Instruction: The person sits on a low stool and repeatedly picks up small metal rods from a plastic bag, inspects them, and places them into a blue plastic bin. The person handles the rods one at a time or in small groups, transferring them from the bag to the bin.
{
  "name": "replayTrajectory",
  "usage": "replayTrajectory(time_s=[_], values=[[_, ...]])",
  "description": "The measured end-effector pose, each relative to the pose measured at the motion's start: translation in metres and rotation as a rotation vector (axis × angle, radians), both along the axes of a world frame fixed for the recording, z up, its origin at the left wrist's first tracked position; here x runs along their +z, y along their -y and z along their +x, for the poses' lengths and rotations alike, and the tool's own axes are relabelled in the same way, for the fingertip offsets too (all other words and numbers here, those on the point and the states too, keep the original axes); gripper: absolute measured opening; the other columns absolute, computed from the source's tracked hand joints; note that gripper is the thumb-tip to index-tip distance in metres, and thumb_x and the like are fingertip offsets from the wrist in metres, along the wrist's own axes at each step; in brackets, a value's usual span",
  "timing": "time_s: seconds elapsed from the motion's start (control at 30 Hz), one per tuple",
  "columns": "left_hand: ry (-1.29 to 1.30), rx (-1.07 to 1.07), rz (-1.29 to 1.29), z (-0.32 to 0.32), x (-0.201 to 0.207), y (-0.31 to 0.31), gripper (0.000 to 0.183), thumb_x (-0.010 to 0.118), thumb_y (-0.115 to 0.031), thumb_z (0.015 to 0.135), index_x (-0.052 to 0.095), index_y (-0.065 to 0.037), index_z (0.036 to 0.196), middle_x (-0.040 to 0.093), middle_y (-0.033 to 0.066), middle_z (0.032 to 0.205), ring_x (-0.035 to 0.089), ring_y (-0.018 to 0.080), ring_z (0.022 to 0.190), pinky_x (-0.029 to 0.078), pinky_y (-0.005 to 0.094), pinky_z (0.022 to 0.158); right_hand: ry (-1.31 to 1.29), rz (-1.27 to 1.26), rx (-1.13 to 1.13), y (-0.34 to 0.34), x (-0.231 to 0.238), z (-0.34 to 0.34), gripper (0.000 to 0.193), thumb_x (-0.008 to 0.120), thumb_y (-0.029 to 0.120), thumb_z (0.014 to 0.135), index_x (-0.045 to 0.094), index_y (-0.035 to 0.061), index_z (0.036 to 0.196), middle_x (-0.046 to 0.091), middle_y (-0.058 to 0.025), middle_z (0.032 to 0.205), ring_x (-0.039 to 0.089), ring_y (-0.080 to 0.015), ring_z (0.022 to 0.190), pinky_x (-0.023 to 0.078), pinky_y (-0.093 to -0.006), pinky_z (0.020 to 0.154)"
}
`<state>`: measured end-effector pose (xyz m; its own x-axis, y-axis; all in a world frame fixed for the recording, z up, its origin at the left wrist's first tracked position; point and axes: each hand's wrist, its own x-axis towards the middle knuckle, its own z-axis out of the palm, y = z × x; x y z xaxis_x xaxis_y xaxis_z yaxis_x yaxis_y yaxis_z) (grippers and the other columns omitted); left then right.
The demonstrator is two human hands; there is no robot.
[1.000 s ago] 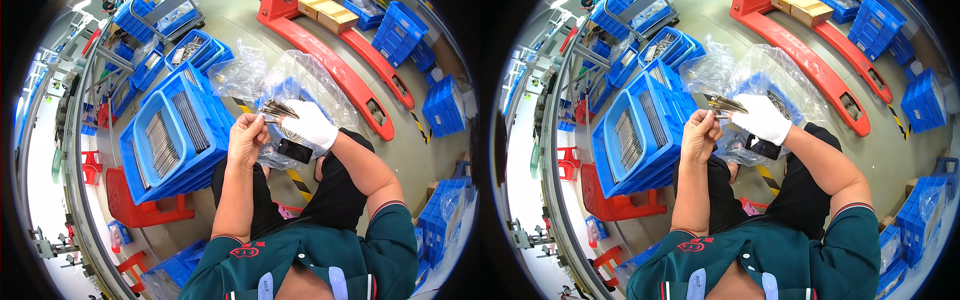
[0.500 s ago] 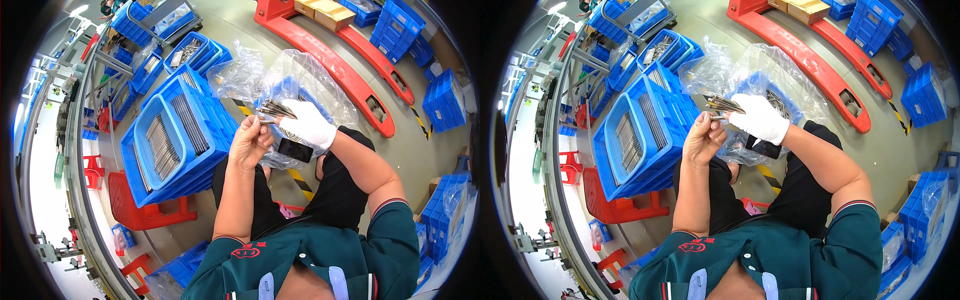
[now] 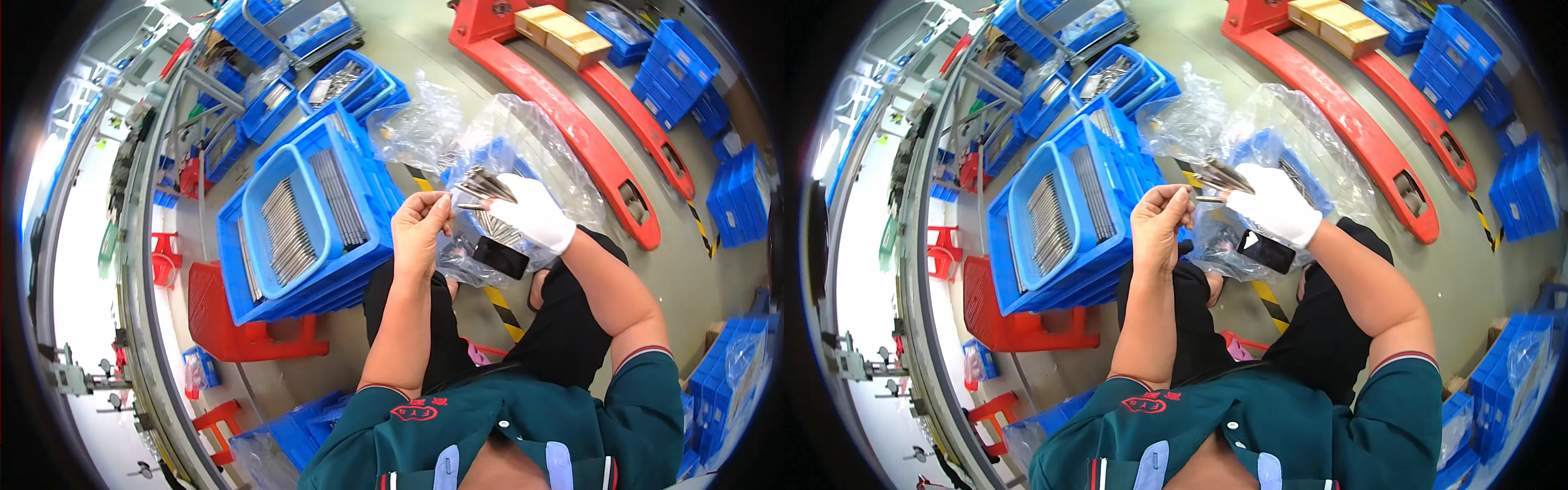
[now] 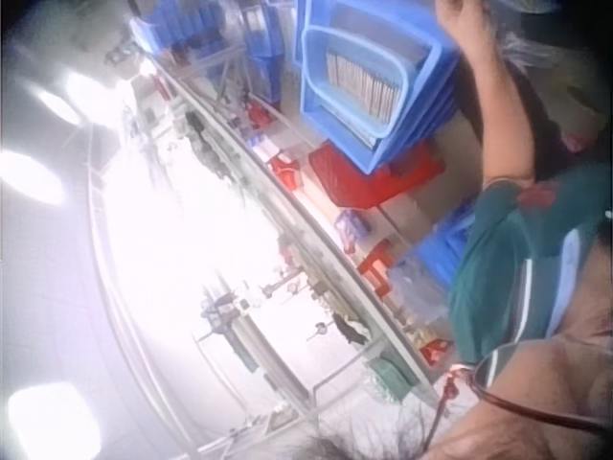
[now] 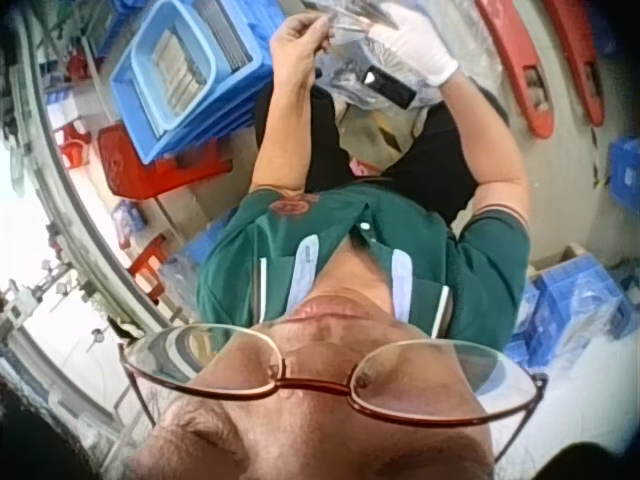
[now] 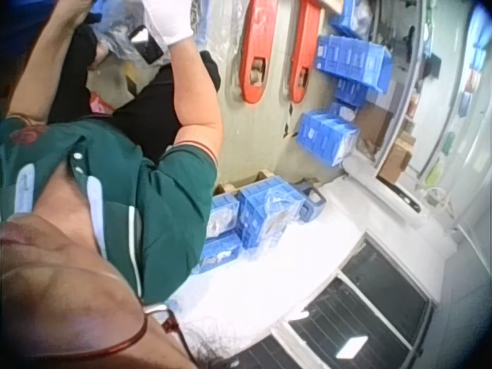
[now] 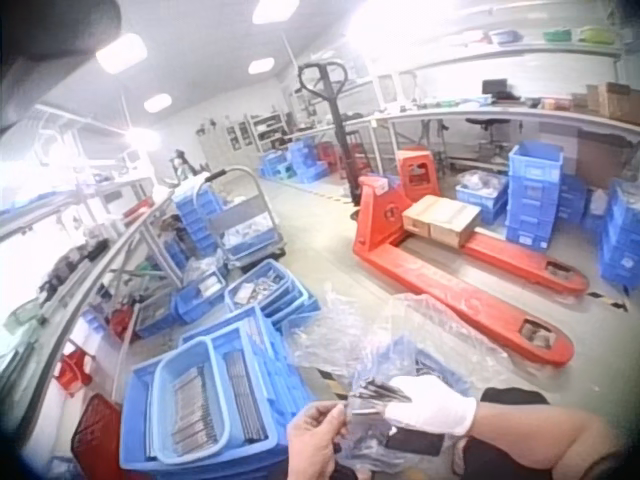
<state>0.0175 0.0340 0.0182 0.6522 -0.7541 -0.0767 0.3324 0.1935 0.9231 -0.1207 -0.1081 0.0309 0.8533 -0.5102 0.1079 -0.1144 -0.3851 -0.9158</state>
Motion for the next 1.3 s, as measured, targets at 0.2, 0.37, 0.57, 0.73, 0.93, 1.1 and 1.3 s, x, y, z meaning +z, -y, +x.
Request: replayTrajectory(time_s=[0.2, 0.37, 0.57, 0.73, 0.93, 1.1, 1.3], values=[[-0.207, -0.030, -0.086, 0.009, -0.005, -0.005, 0.016, 0.065, -0.013, 0.086, 0.061, 0.001, 0.093, 0.058, 0.0046, 0.069, 0.050, 0.0089, 0.056, 0.042, 0.0242, 0.052, -0.070, 0.338, 0.149, -0.005, 0.009, 0.000, 0.024, 0.066, 0.022, 0.083, 0.061, 0.0014, 0.093, 0.056, -0.0012, 0.073, 0.048, -0.0079, 0.066, 0.041, -0.0259, 0.059], [-0.292, -0.155, -0.099, 0.005, 0.000, -0.003, 0.013, 0.064, -0.014, 0.087, 0.060, -0.002, 0.089, 0.057, 0.0044, 0.068, 0.049, 0.0093, 0.055, 0.041, 0.0249, 0.052, -0.055, 0.380, 0.168, -0.006, 0.008, -0.002, 0.025, 0.066, 0.021, 0.083, 0.061, 0.0014, 0.097, 0.057, -0.0012, 0.080, 0.050, -0.0076, 0.072, 0.042, -0.0247, 0.064], [-0.141, -0.186, -0.061, 0.010, 0.002, -0.008, 0.014, 0.066, -0.009, 0.084, 0.060, 0.001, 0.090, 0.059, 0.0076, 0.072, 0.053, 0.0110, 0.059, 0.045, 0.0250, 0.054, -0.067, 0.479, 0.242, -0.001, 0.006, -0.003, 0.022, 0.065, 0.023, 0.083, 0.060, 0.0025, 0.089, 0.052, 0.0012, 0.070, 0.045, -0.0059, 0.062, 0.038, -0.0233, 0.055], [-0.147, -0.206, -0.043, 0.010, 0.002, -0.008, 0.014, 0.067, -0.010, 0.084, 0.060, 0.001, 0.089, 0.060, 0.0072, 0.071, 0.052, 0.0106, 0.057, 0.044, 0.0247, 0.052, -0.075, 0.632, 0.252, -0.002, 0.011, -0.005, 0.020, 0.065, 0.023, 0.083, 0.058, 0.0036, 0.084, 0.048, 0.0027, 0.065, 0.043, -0.0054, 0.058, 0.036, -0.0226, 0.052], [-0.159, -0.172, -0.003, 0.007, -0.001, -0.008, 0.013, 0.066, -0.011, 0.085, 0.060, 0.001, 0.087, 0.058, 0.0058, 0.069, 0.050, 0.0094, 0.054, 0.041, 0.0236, 0.050, -0.064, 0.523, 0.231, -0.008, 0.008, -0.001, 0.020, 0.065, 0.023, 0.083, 0.059, 0.0034, 0.085, 0.049, 0.0030, 0.066, 0.042, -0.0050, 0.059, 0.035, -0.0223, 0.053], [-0.002, 0.006, 0.043, 0.019, 0.002, -0.012, 0.016, 0.066, -0.012, 0.085, 0.061, 0.003, 0.088, 0.057, 0.0035, 0.068, 0.046, 0.0077, 0.053, 0.038, 0.0225, 0.047, -0.072, 0.510, 0.222, -0.003, 0.011, -0.002, 0.023, 0.065, 0.025, 0.082, 0.060, 0.0027, 0.085, 0.050, 0.0018, 0.066, 0.043, -0.0059, 0.060, 0.036, -0.0236, 0.053], [0.029, 0.049, 0.005, 0.007, 0.005, -0.008, 0.016, 0.068, -0.013, 0.084, 0.063, 0.001, 0.086, 0.058, 0.0014, 0.069, 0.044, 0.0055, 0.057, 0.035, 0.0197, 0.052, -0.163, 0.251, 0.199, -0.007, 0.011, 0.003, 0.031, 0.062, 0.030, 0.083, 0.059, -0.0003, 0.087, 0.053, -0.0043, 0.069, 0.048, -0.0114, 0.064, 0.041, -0.0285, 0.059]])
